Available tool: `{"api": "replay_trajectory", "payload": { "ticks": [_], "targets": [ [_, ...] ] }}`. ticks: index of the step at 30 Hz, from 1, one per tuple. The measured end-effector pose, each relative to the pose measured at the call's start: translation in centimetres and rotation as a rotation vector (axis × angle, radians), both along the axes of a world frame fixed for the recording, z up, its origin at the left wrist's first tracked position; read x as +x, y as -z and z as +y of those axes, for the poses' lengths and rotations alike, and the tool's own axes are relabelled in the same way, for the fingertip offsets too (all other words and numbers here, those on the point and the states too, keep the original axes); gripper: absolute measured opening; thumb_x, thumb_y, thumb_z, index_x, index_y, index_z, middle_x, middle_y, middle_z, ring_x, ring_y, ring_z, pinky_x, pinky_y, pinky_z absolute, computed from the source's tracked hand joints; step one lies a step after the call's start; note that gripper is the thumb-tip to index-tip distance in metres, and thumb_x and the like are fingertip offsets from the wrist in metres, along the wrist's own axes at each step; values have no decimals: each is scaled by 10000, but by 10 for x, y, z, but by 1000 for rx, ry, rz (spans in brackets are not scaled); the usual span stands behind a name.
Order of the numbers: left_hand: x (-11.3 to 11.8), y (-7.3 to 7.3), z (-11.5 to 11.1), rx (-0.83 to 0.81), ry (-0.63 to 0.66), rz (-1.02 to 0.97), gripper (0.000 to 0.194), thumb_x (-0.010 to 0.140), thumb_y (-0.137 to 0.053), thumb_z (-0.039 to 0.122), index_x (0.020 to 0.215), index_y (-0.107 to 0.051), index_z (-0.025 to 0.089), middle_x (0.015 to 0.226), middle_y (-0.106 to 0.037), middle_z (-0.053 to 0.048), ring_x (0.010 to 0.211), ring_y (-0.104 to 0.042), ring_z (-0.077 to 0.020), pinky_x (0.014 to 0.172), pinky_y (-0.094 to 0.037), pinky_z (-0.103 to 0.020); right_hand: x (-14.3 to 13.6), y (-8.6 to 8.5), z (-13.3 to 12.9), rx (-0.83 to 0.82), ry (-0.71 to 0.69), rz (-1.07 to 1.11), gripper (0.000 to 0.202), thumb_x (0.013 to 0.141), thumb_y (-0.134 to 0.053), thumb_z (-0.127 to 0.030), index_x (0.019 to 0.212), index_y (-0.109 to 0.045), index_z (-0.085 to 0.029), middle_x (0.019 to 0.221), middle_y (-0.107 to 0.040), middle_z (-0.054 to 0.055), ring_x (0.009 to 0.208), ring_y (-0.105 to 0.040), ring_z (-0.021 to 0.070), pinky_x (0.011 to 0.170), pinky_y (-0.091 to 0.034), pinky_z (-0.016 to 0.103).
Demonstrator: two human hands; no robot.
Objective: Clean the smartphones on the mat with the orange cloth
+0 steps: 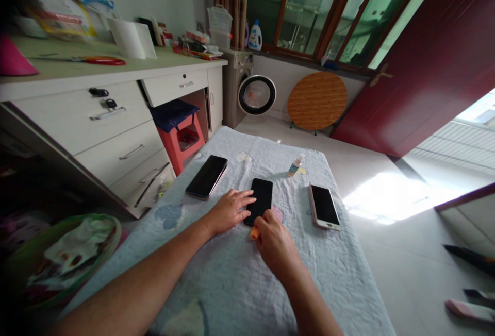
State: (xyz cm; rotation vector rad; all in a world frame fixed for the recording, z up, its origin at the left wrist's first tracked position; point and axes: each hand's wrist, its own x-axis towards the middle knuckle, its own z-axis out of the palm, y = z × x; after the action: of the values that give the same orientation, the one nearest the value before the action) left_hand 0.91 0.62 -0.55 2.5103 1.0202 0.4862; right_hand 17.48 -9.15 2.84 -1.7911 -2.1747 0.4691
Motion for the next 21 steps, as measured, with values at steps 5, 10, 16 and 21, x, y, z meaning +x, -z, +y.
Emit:
{"api": "replay_trajectory", "payload": {
  "ticks": [5,10,16,21],
  "targets": [
    [0,0,0,10,-2,-5,390,867,-581,318,1253,-577,258,1397,-491,-12,1160,-484,-228,1032,-362,-371,-7,3,2,-3,-25,29,145,786,-512,-68,749,-592,-182,816,-492,9,655,-487,97,608,-344,215],
    [2,0,1,33,-3,-7,389,851,-609,296,1233,-598,225,1382,-507,-27,1138,-495,-227,1032,-357,-346,-20,1,3,33,-46,124,117,822,-508,-120,775,-596,-180,801,-506,10,665,-497,99,602,-334,213],
    [1,-2,0,23,1,2,394,854,-605,304,1242,-590,232,1385,-506,-21,1147,-493,-221,1034,-356,-344,-20,2,5,62,-23,99,97,855,-496,-157,800,-571,-184,774,-499,0,646,-480,101,586,-311,219],
    [1,-5,0,11,3,14,390,864,-592,296,1248,-586,226,1393,-498,-26,1156,-489,-223,1038,-353,-344,-20,3,6,58,48,-37,94,853,-510,-151,800,-582,-179,839,-481,11,629,-459,93,540,-273,223]
  ]
}}
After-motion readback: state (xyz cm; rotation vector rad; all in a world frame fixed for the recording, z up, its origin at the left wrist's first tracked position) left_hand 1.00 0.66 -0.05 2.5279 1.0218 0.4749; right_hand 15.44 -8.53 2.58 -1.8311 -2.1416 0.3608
